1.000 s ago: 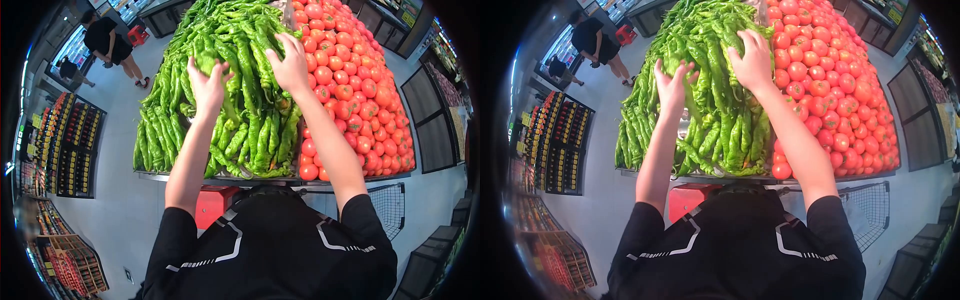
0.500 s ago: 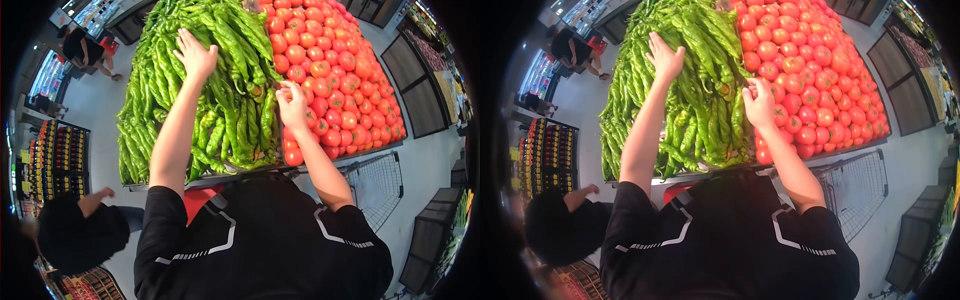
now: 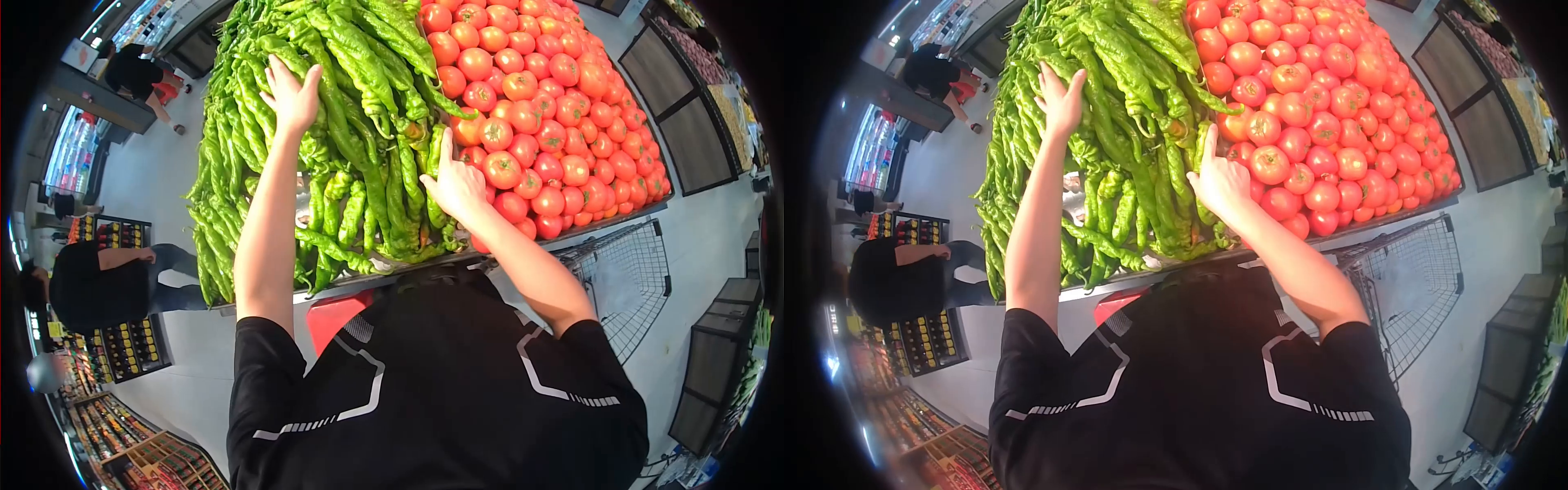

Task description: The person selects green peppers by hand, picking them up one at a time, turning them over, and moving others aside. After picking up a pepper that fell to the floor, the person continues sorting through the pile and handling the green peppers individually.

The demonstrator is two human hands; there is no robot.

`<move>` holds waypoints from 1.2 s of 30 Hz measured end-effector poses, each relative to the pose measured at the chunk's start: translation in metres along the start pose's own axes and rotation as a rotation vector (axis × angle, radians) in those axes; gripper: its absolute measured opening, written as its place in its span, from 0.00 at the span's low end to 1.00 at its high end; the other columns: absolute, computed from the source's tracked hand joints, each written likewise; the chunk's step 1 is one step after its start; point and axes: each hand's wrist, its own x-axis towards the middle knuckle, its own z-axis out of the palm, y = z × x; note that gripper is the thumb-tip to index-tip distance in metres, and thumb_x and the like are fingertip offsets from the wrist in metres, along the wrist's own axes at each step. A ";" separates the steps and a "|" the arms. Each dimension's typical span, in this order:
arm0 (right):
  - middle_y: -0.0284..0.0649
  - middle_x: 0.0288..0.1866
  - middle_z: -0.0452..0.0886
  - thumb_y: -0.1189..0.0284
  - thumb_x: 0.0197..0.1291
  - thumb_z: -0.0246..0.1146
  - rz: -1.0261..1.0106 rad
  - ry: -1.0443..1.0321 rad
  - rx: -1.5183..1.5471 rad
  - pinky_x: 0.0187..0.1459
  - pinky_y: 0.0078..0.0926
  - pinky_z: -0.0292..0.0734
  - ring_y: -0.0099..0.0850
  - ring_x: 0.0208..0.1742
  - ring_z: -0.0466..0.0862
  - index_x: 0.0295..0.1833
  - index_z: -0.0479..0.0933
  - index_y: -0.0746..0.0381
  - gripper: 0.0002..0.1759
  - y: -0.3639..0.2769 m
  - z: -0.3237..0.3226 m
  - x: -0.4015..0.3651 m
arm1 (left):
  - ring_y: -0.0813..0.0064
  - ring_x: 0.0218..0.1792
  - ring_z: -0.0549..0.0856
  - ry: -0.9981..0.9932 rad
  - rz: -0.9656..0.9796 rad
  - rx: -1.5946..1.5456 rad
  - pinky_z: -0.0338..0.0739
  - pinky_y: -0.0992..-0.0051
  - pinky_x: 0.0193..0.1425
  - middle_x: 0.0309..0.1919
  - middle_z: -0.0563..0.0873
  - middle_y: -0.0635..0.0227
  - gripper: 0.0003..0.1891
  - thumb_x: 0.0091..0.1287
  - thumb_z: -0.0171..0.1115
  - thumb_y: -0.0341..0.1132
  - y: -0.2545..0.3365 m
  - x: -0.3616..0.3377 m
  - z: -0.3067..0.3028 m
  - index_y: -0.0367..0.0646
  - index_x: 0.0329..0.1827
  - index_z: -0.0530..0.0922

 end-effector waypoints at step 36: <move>0.56 0.70 0.76 0.49 0.69 0.57 -0.350 0.401 0.306 0.65 0.49 0.75 0.52 0.70 0.76 0.72 0.67 0.64 0.36 -0.095 -0.119 0.245 | 0.69 0.30 0.84 -0.423 -0.661 -0.500 0.80 0.68 0.39 0.31 0.87 0.59 0.29 0.68 0.71 0.48 0.093 -0.273 -0.050 0.35 0.61 0.74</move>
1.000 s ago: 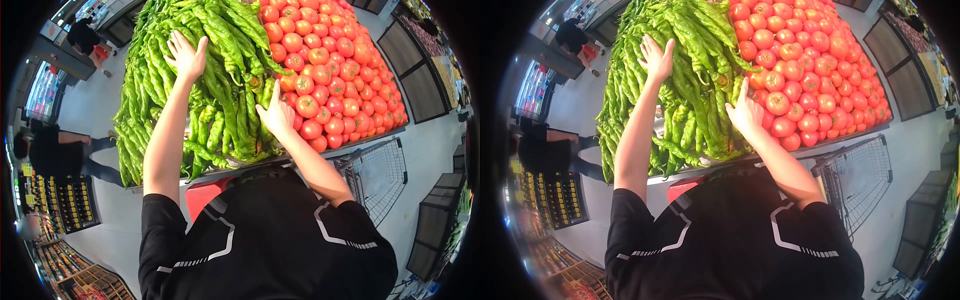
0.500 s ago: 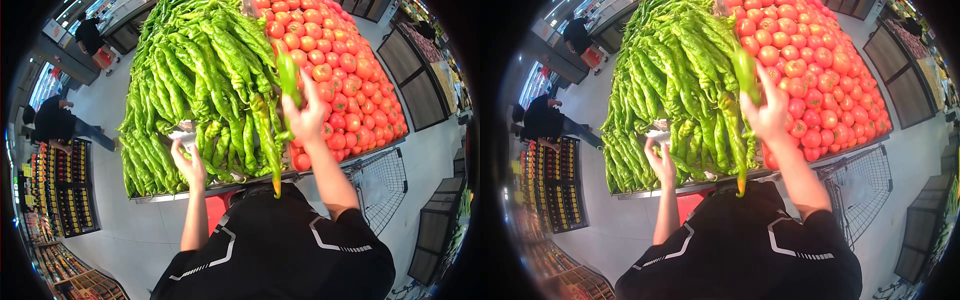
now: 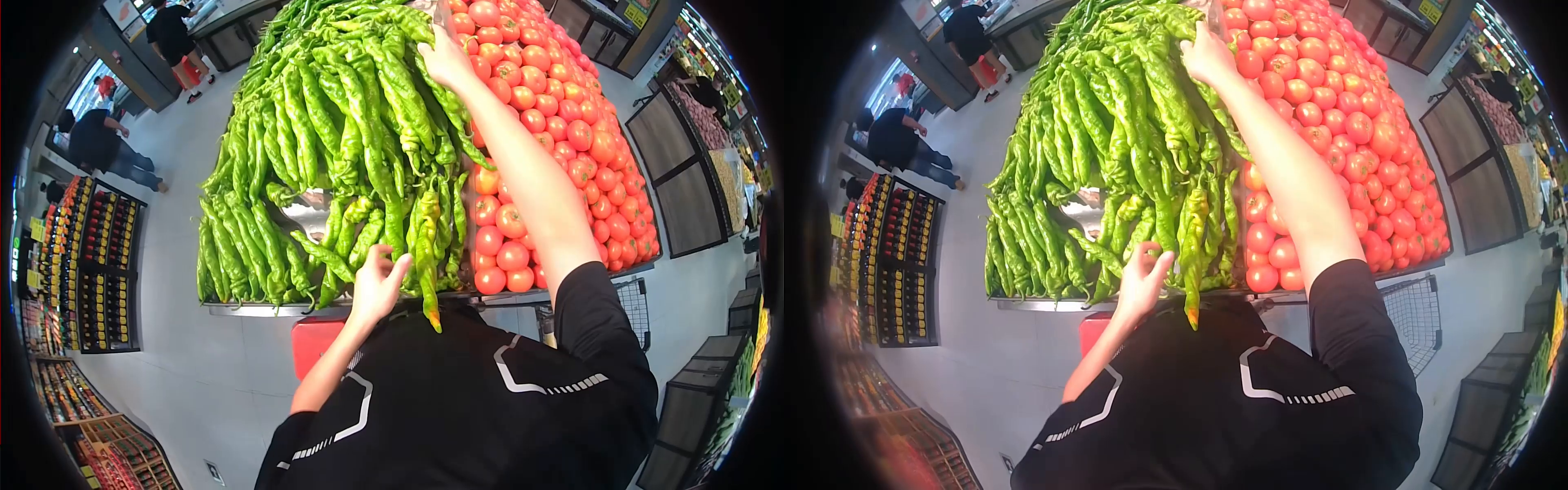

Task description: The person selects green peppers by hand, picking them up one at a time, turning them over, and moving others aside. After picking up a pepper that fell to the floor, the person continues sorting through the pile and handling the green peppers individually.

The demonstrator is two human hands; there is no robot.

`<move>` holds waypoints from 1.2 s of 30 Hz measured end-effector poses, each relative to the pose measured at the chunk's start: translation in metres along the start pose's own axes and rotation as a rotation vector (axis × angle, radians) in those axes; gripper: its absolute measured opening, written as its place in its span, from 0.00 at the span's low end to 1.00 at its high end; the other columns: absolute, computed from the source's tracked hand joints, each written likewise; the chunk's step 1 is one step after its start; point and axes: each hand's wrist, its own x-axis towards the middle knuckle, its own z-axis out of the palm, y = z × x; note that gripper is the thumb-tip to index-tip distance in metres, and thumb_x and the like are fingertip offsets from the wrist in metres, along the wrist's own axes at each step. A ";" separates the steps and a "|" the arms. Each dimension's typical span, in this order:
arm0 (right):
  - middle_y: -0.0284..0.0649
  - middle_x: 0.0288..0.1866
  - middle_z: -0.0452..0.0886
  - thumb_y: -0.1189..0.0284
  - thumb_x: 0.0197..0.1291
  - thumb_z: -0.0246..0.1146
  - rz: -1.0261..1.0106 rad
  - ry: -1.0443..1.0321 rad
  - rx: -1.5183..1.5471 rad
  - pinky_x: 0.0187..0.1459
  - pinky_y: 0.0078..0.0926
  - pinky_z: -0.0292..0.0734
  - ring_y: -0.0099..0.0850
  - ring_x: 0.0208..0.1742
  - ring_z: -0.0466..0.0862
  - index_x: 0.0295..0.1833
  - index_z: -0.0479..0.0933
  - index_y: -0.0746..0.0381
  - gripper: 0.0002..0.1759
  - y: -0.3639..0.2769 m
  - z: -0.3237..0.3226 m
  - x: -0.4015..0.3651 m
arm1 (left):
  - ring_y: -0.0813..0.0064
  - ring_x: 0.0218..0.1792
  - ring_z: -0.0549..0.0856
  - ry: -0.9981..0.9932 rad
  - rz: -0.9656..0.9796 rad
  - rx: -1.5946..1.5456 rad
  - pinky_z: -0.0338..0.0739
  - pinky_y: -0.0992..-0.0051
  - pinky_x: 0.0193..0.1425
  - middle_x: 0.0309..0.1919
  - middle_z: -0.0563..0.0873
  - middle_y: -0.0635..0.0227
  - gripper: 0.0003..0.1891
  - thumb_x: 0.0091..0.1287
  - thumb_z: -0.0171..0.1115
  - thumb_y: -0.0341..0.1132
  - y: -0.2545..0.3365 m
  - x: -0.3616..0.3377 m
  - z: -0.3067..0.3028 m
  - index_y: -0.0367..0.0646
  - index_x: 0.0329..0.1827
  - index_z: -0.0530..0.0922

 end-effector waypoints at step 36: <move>0.39 0.62 0.76 0.74 0.72 0.62 -0.161 -0.542 0.700 0.56 0.28 0.79 0.28 0.57 0.80 0.81 0.58 0.61 0.35 -0.093 -0.063 -0.251 | 0.67 0.66 0.76 -0.111 0.285 -0.982 0.70 0.60 0.72 0.65 0.78 0.59 0.26 0.82 0.43 0.54 0.100 0.050 -0.024 0.41 0.62 0.76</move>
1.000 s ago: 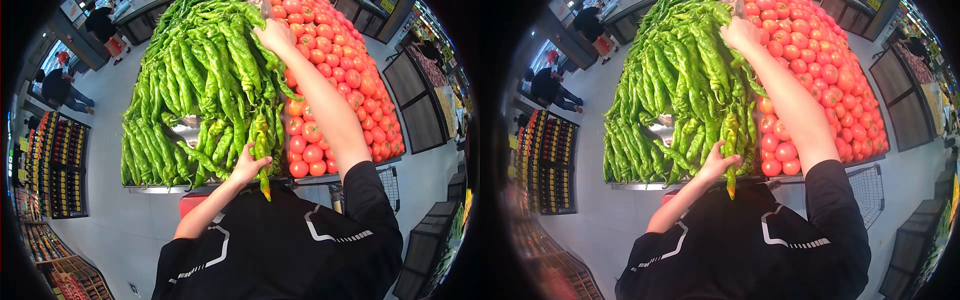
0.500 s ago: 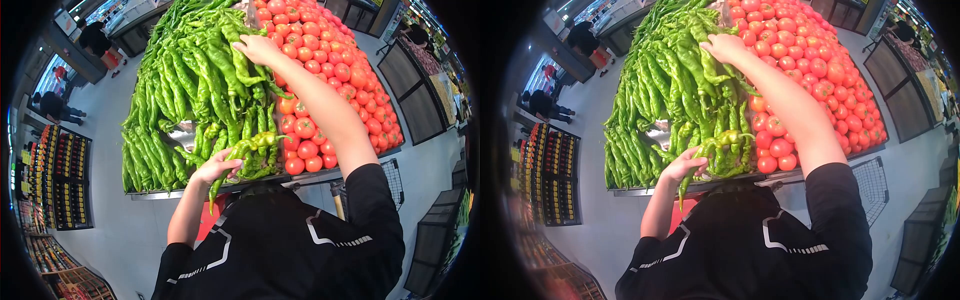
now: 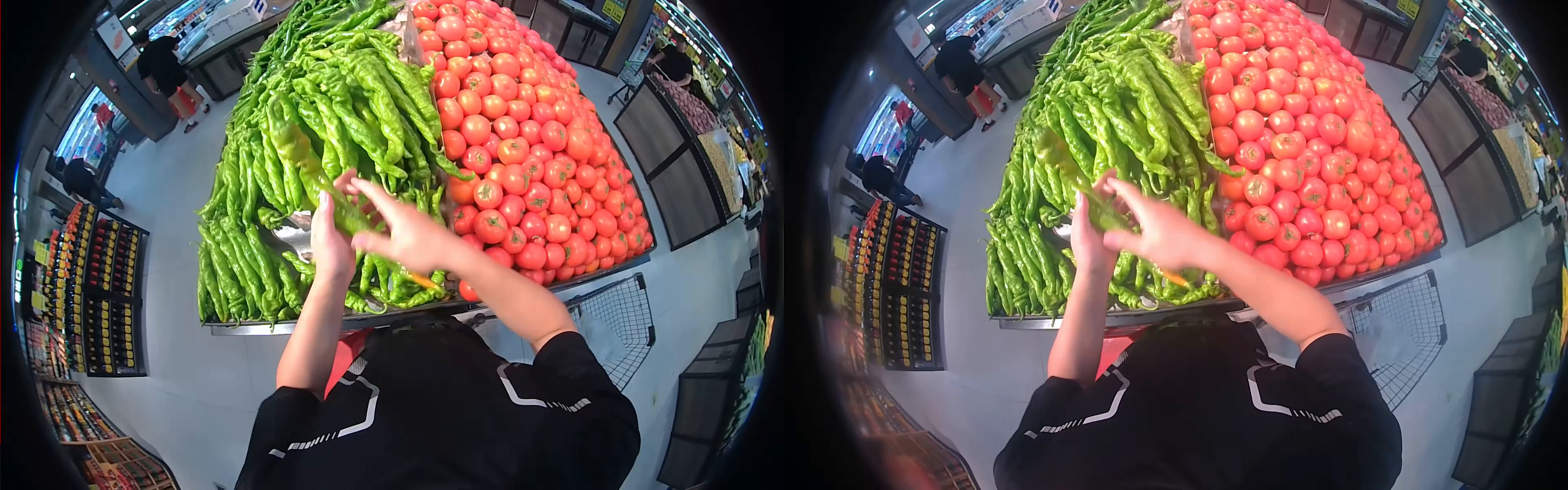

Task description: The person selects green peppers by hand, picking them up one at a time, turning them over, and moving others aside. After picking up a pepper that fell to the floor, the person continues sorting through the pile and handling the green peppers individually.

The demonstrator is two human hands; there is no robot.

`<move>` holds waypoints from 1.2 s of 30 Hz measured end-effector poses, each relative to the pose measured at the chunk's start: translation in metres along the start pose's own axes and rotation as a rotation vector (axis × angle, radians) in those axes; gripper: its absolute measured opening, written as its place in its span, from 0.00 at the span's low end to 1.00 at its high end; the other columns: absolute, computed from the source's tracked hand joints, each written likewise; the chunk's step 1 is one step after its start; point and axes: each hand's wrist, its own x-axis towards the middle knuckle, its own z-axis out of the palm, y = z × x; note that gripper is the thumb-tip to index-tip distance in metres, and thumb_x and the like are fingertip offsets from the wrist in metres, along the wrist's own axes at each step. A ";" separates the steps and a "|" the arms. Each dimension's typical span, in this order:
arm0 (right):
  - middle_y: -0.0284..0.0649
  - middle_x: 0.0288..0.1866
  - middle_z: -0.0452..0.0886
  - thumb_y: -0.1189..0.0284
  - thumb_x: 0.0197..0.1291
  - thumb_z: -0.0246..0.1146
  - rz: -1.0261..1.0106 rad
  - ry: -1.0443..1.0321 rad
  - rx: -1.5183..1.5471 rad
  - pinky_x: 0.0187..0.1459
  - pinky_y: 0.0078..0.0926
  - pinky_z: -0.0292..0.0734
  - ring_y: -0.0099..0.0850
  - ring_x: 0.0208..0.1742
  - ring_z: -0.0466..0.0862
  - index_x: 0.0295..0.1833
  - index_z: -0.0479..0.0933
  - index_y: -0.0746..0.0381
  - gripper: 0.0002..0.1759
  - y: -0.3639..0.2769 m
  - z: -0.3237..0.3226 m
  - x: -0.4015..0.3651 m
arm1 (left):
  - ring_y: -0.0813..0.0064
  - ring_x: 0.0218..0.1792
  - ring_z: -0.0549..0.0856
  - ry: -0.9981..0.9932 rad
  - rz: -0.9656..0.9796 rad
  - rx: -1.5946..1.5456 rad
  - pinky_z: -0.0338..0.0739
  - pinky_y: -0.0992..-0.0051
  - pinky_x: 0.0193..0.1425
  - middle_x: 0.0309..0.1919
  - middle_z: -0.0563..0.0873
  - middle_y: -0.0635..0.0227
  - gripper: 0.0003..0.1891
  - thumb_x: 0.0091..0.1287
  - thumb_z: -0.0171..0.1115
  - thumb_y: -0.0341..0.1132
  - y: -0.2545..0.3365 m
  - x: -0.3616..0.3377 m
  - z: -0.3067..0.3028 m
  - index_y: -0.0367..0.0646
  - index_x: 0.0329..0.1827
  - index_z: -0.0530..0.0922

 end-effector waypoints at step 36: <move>0.43 0.42 0.87 0.72 0.65 0.68 0.144 -0.068 -0.004 0.47 0.32 0.82 0.36 0.41 0.87 0.49 0.83 0.67 0.12 0.088 0.059 -0.075 | 0.37 0.43 0.87 0.620 -0.146 1.549 0.81 0.51 0.50 0.43 0.86 0.38 0.34 0.61 0.69 0.36 -0.058 -0.065 -0.146 0.35 0.65 0.60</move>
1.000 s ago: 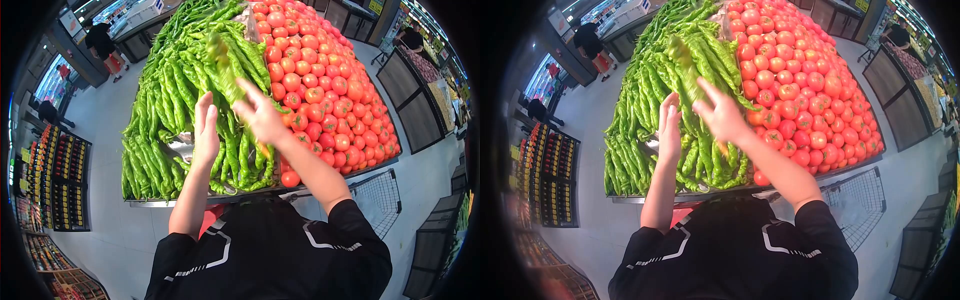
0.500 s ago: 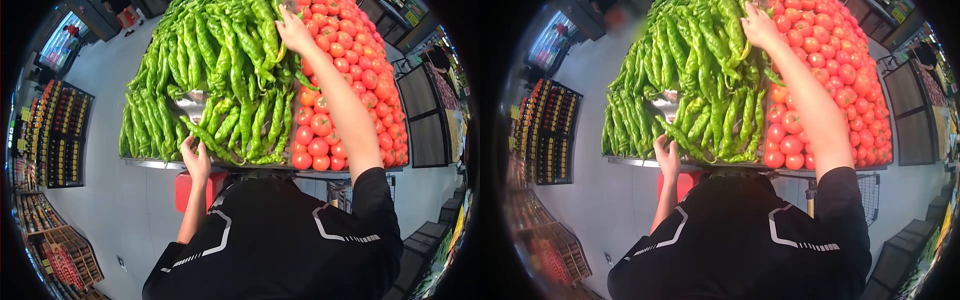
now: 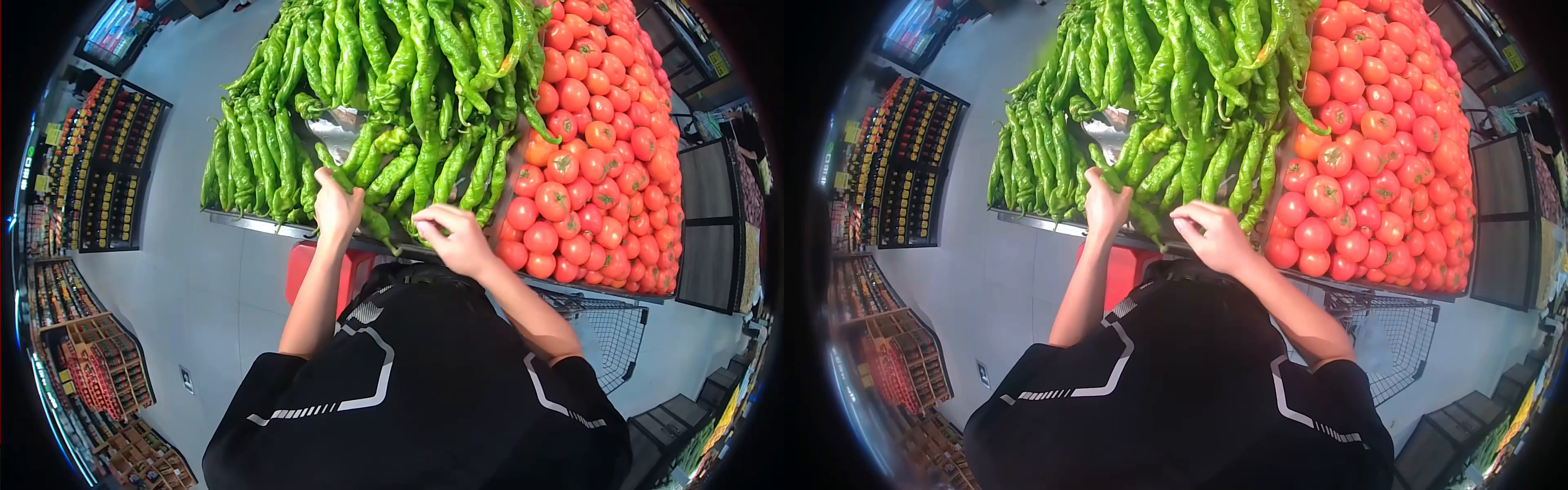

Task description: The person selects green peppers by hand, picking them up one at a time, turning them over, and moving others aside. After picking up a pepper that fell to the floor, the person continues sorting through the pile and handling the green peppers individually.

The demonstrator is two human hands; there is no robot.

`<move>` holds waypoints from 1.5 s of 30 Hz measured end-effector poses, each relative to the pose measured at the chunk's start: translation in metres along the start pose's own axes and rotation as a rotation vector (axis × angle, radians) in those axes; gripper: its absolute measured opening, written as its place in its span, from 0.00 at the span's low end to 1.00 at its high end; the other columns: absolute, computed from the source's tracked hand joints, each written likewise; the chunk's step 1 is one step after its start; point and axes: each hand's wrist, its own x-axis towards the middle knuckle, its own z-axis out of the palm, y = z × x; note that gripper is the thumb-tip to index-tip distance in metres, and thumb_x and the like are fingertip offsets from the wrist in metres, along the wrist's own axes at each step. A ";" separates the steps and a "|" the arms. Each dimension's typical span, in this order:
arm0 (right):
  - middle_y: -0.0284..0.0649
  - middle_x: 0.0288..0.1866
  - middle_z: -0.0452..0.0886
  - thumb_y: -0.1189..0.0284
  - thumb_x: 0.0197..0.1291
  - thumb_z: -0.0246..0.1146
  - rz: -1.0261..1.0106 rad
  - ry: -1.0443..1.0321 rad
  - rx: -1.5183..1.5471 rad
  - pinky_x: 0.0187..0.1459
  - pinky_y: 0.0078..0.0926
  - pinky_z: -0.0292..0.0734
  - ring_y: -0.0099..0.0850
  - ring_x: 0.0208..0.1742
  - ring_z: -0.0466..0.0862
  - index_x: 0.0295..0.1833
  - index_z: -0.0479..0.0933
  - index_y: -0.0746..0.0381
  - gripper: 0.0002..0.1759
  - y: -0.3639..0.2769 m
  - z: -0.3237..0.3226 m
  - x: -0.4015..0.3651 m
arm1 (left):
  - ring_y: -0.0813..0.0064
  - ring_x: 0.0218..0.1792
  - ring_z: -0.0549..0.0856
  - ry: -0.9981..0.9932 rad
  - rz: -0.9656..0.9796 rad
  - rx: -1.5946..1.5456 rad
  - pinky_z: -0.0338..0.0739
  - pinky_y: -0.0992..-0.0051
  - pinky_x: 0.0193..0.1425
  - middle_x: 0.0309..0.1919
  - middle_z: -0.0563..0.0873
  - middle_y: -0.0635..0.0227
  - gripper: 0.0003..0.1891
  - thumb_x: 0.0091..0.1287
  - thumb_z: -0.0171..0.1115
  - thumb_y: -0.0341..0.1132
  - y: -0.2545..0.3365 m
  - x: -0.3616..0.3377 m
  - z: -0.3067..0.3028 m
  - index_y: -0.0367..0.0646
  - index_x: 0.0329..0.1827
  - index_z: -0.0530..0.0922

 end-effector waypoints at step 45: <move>0.39 0.40 0.86 0.78 0.69 0.64 0.200 0.221 0.297 0.43 0.23 0.80 0.24 0.38 0.86 0.49 0.82 0.68 0.07 0.020 0.017 -0.024 | 0.42 0.49 0.87 -0.111 0.397 0.135 0.81 0.53 0.54 0.47 0.86 0.39 0.44 0.58 0.75 0.58 0.008 0.066 0.027 0.31 0.64 0.66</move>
